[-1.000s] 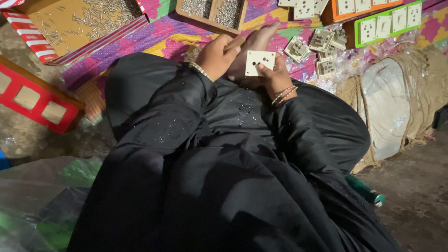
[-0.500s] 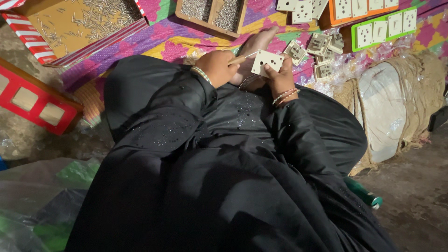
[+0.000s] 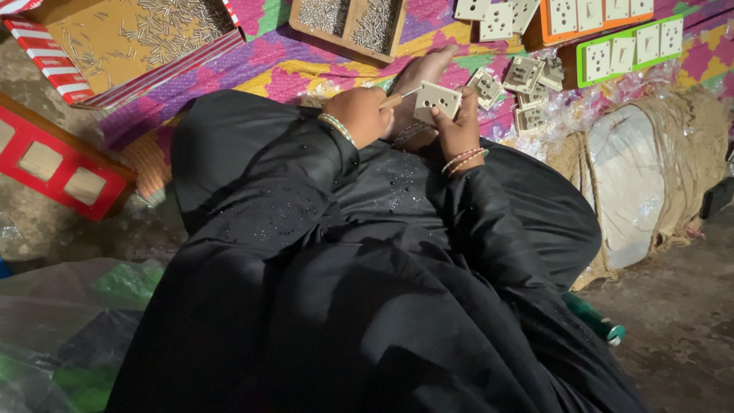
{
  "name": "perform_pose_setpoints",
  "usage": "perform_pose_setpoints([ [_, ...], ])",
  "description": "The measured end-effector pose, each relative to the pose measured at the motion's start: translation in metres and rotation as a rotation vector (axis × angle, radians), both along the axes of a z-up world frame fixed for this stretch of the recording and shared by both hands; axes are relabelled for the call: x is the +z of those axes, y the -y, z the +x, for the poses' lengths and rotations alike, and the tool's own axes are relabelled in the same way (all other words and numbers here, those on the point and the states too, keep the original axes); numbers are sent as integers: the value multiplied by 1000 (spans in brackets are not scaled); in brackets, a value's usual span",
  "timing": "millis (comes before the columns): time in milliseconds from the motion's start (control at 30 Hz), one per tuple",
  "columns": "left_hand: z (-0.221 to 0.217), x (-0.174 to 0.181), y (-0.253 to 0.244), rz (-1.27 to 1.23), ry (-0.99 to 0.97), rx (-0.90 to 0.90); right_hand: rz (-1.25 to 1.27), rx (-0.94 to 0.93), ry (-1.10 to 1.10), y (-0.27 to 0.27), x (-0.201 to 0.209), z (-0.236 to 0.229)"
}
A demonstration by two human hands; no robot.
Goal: The person sits on the floor and assembles electrical components, including sockets and switches, into a multi-gang plate. They pick up individual components, insert screws into the plate, and secure the parts together. The person handles several components and a wooden box of screws, placing the assembled plate aside.
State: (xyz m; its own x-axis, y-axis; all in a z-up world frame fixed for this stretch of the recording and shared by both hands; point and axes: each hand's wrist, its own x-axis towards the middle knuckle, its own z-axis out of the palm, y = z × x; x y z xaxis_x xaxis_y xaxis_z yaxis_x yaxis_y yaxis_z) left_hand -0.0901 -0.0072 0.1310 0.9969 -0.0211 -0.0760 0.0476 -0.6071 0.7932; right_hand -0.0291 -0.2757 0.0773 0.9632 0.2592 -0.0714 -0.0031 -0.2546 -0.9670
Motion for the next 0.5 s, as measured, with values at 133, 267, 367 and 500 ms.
perform_pose_setpoints([
  [133, -1, -6, 12, 67, 57, 58, -94, 7, 56, -7, 4, -1],
  [267, -4, -14, 24, 118, 43, 86, -182, 16, 122, -14, 7, -4],
  [367, -7, -19, 27, 171, 143, 100, -210, 23, 23, -18, 11, -5],
  [500, -8, -24, 28, 183, 168, 87, -219, 34, -16, -17, 13, -4],
])
